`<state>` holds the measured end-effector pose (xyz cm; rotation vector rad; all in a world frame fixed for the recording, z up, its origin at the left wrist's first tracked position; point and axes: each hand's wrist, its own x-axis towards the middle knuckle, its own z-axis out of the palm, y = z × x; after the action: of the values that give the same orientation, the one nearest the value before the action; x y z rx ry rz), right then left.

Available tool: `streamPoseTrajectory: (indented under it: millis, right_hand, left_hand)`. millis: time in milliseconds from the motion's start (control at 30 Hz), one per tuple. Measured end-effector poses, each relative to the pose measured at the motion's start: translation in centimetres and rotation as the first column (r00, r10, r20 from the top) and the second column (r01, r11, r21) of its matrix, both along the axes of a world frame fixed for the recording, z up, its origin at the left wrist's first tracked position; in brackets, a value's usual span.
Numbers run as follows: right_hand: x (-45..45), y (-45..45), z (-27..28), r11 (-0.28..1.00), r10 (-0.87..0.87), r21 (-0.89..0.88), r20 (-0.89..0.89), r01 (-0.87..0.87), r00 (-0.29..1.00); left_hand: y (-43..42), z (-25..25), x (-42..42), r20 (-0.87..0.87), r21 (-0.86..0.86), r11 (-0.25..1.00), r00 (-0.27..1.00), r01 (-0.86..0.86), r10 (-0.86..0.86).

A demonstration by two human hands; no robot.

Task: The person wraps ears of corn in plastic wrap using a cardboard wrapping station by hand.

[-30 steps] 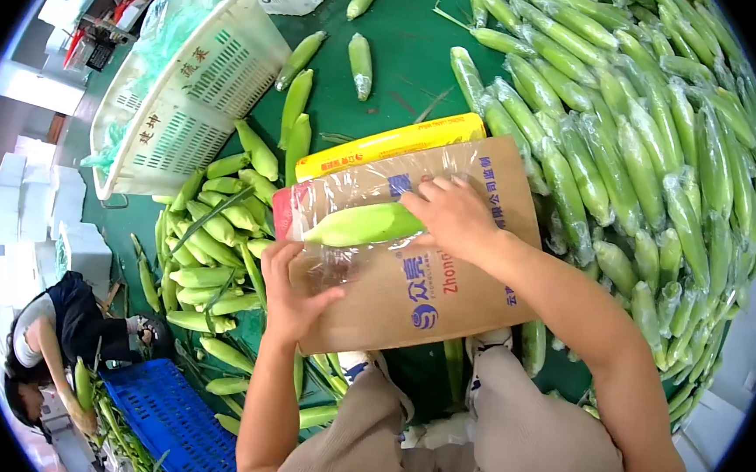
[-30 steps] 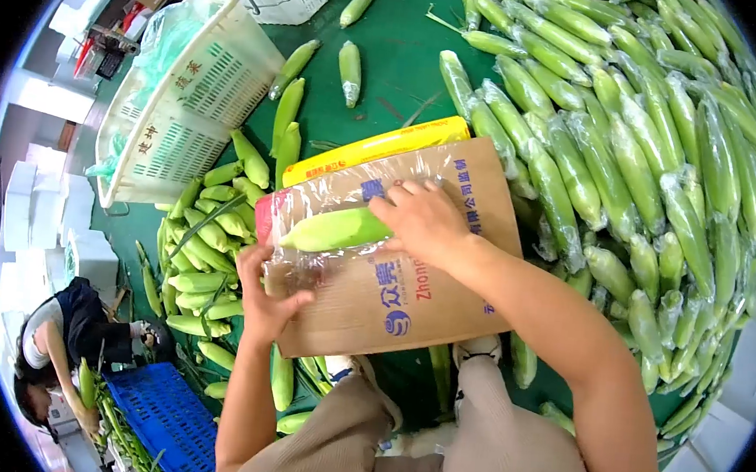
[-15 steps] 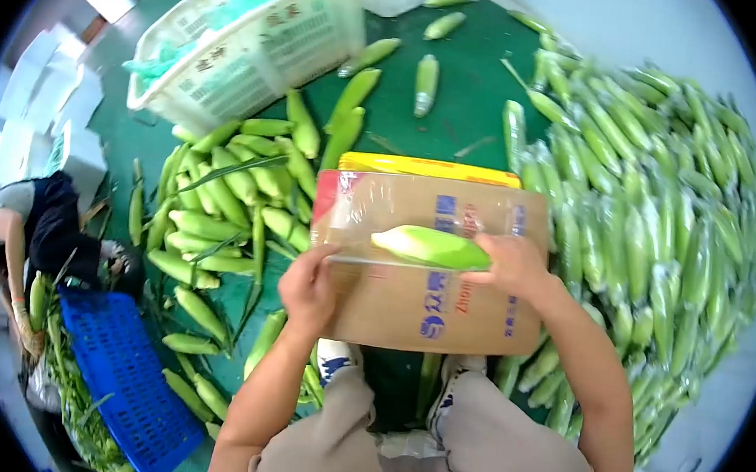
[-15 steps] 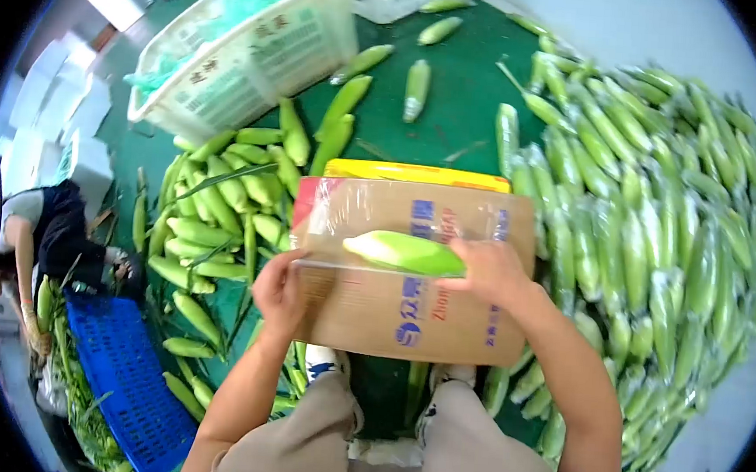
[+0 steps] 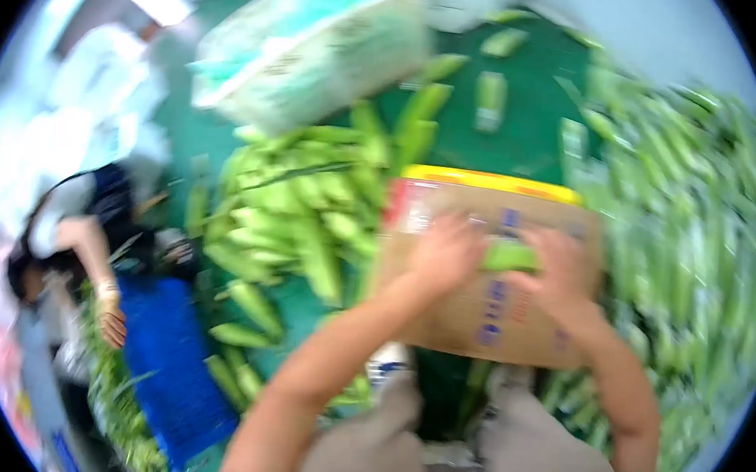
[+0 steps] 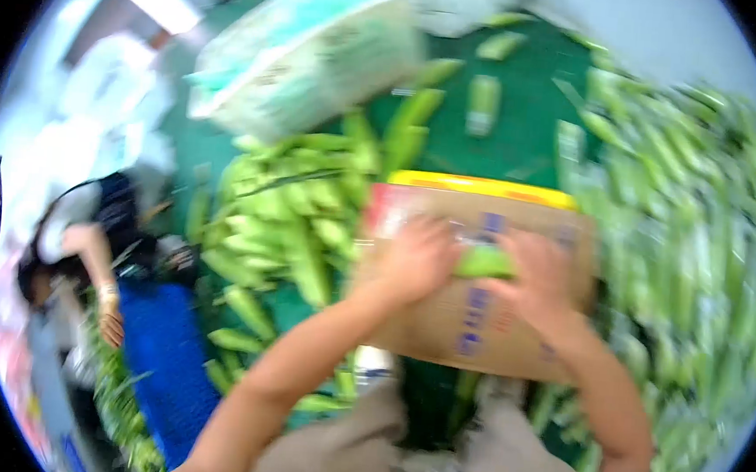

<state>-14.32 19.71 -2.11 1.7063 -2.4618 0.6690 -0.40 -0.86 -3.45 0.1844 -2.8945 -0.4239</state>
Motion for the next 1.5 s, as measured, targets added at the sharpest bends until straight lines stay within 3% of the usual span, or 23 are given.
streamPoseTrajectory:
  millis: [33,67,100,133,200,233,267,333,467,533,567,667,700,833,900,933,1200,1267,1333,1367,1433,1467,1500]
  right_hand:
    - [-0.1,-1.4,2.0,0.972,-0.064,0.233,0.203,0.015,0.977]
    - [-0.6,-1.9,0.6,0.979,0.006,0.203,0.034,-0.013,0.999]
    - [-0.7,-2.5,-0.3,0.989,0.01,0.147,-0.047,-0.003,0.999]
    - [-0.7,-3.2,-0.6,0.993,-0.008,0.113,-0.135,0.023,0.991]
    - [-1.3,-5.4,1.2,0.984,-0.057,0.169,0.031,0.051,0.998]
    - [-2.2,-6.3,1.6,0.978,-0.107,0.19,0.109,0.085,0.988]
    - [-3.4,-6.8,0.6,0.986,-0.083,0.152,0.135,0.063,0.987]
    - [-6.0,-5.9,-4.4,0.995,-0.016,0.099,0.206,-0.004,0.978]
    - [-7.3,-3.6,-3.2,0.995,0.047,0.061,0.381,-0.076,0.924]
    - [-5.9,-3.1,1.8,0.963,0.016,0.191,0.659,-0.188,0.752]
    - [-5.1,-3.1,3.2,0.938,-0.023,0.238,0.768,-0.253,0.639]
    - [-5.2,-1.3,0.7,0.854,-0.005,0.321,0.791,-0.408,0.612]
    - [-5.4,-1.4,2.0,0.777,-0.028,0.485,0.664,-0.402,0.747]
    - [-6.8,-2.5,-1.0,0.96,0.141,0.133,0.529,-0.245,0.837]
    - [-4.5,-5.0,-0.6,0.944,0.203,0.219,0.206,-0.247,0.957]
    - [-4.3,-5.6,-0.9,0.832,0.28,0.443,0.185,-0.334,0.942]
    - [-2.9,-4.9,-2.7,0.904,0.236,0.342,0.1,-0.256,0.967]
    - [-1.9,-5.5,-1.3,0.888,0.128,0.406,0.234,-0.217,0.964]
    - [1.7,-4.0,1.6,0.962,0.063,0.181,0.577,-0.203,0.814]
    - [3.8,-2.3,2.6,0.987,0.105,0.019,0.686,-0.162,0.72]
    - [7.1,0.2,4.2,0.793,0.263,0.189,0.751,-0.579,0.606]
    - [9.3,2.5,4.2,0.754,0.218,0.119,0.883,-0.646,0.417]
    - [11.0,3.8,3.7,0.677,0.245,0.195,0.85,-0.71,0.467]
  left_hand:
    - [-1.1,-1.8,-1.9,-0.263,0.011,0.995,0.96,-0.097,0.097]
    - [-2.7,-2.1,-3.9,-0.347,-0.015,0.998,0.936,-0.067,0.058]
    - [-3.1,1.4,-5.7,-0.019,-0.194,0.977,0.996,-0.092,0.09]
    - [-4.1,-0.5,-7.9,-0.245,-0.293,0.935,0.961,-0.198,0.127]
    - [-4.3,2.0,-9.1,-0.215,-0.229,0.939,0.954,-0.257,0.208]
    - [-3.4,2.9,-8.6,-0.293,-0.032,0.972,0.932,-0.232,0.213]
    - [-2.5,2.8,-7.6,-0.373,0.112,0.977,0.903,-0.183,0.212]
    - [-1.0,1.4,-4.5,-0.263,0.177,0.979,0.953,-0.102,0.147]
    - [0.7,0.5,0.0,-0.217,-0.123,0.992,0.975,0.025,-0.052]
    - [1.2,1.4,0.6,-0.203,-0.191,0.98,0.974,0.065,-0.104]
    - [1.5,1.4,0.3,-0.321,-0.327,0.945,0.94,0.008,-0.119]
    - [3.0,0.4,-0.4,0.128,0.011,0.996,0.988,0.089,-0.09]
    - [3.8,-0.5,0.0,-0.031,-0.152,0.985,0.996,0.076,-0.081]
    - [3.5,1.4,-0.7,0.293,0.082,0.982,0.937,0.173,-0.189]
    - [3.0,2.2,-1.6,0.424,0.165,0.96,0.863,0.225,-0.275]
    - [2.6,2.8,-2.0,0.481,0.206,0.949,0.82,0.239,-0.311]
    - [8.3,1.0,6.1,0.593,0.454,0.822,0.572,0.343,-0.566]
    - [8.5,4.6,7.5,0.652,0.552,0.783,0.438,0.286,-0.619]
    - [9.4,4.3,9.0,0.718,0.628,0.738,0.181,0.249,-0.672]
    - [8.7,5.7,9.6,0.67,0.667,0.685,0.167,0.291,-0.723]
    - [8.2,5.3,9.7,0.647,0.727,0.632,0.041,0.27,-0.762]
    - [6.8,4.2,10.5,0.364,0.907,0.41,0.31,0.098,-0.878]
    - [7.4,3.5,10.3,0.219,0.879,0.363,0.412,0.31,-0.884]
